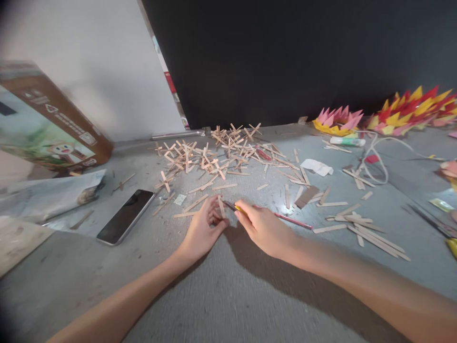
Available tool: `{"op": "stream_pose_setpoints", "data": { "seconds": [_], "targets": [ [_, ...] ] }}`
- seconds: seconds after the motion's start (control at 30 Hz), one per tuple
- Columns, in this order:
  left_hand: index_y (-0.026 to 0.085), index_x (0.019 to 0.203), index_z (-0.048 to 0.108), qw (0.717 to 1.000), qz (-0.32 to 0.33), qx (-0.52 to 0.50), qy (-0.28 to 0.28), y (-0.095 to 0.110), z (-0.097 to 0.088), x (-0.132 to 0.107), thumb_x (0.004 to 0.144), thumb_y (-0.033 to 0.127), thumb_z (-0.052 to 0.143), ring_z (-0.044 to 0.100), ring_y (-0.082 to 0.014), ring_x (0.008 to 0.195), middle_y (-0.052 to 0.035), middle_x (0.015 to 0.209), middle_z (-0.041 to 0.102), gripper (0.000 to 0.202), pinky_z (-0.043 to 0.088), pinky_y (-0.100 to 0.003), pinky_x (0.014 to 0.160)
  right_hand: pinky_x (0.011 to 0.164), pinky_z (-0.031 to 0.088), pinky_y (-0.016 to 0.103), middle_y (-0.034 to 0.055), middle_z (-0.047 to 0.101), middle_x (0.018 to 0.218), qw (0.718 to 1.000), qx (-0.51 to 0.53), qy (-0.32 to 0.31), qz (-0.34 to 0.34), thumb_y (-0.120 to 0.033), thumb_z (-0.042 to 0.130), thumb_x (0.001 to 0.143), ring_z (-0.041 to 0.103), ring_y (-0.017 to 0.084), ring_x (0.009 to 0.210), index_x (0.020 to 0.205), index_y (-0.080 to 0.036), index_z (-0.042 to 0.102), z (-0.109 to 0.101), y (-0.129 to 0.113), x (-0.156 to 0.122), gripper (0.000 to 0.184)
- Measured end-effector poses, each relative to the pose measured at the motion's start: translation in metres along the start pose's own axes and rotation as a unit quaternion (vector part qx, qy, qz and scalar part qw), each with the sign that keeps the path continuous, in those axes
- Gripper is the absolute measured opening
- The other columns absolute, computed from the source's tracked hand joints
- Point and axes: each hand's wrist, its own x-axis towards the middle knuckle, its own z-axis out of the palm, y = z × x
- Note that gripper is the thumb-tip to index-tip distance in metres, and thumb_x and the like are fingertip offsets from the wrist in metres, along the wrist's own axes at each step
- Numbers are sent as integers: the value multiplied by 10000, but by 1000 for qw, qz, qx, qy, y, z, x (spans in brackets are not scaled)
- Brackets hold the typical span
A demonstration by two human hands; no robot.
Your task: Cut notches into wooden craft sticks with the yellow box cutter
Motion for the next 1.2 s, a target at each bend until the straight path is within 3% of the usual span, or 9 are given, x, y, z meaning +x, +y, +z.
{"op": "stream_pose_setpoints", "data": {
  "seconds": [0.13,0.3,0.6,0.83,1.0,1.2],
  "targets": [
    [169,1396,465,994,-49,-91,22,4,-1,2,898,239,687,731,-177,769,-31,854,767,550,582,-310,768,589,311,275,-28,595,692,999,-27,8,-16,-353,341,1119,549,154,586,1064,-238,535,7,-2,-1,233],
    [174,1340,494,985,-108,-116,61,10,-4,1,898,328,723,788,-223,703,-43,799,804,521,608,-317,714,559,239,298,-36,551,665,998,-43,-20,-37,-310,341,1112,474,143,532,1027,-235,519,14,-5,-3,210],
    [213,1207,564,985,-100,-124,62,15,0,-3,881,268,704,812,-257,700,1,731,791,359,637,-355,734,557,219,305,-30,553,663,998,-36,-26,-40,-290,356,1105,463,137,529,1031,-223,528,16,-10,-2,199],
    [221,1203,551,985,-96,-134,53,16,0,-4,887,249,678,818,-262,720,2,752,802,342,643,-362,750,544,202,307,-26,552,656,998,-48,-26,-34,-281,368,1101,467,137,522,1029,-221,534,18,-9,-2,192],
    [227,1197,556,991,-87,-86,57,18,0,-6,908,253,657,825,-265,769,4,758,810,307,627,-344,757,527,186,307,-20,569,631,997,-76,-17,-27,-266,369,1093,478,135,490,1017,-214,549,21,-11,-5,203],
    [236,1173,548,996,-55,-41,62,20,2,-9,934,235,622,825,-243,797,18,758,806,250,603,-311,749,520,164,319,24,659,671,989,-143,8,-38,-259,351,1100,566,160,512,1141,-187,586,26,-11,-9,250]
  ]
}}
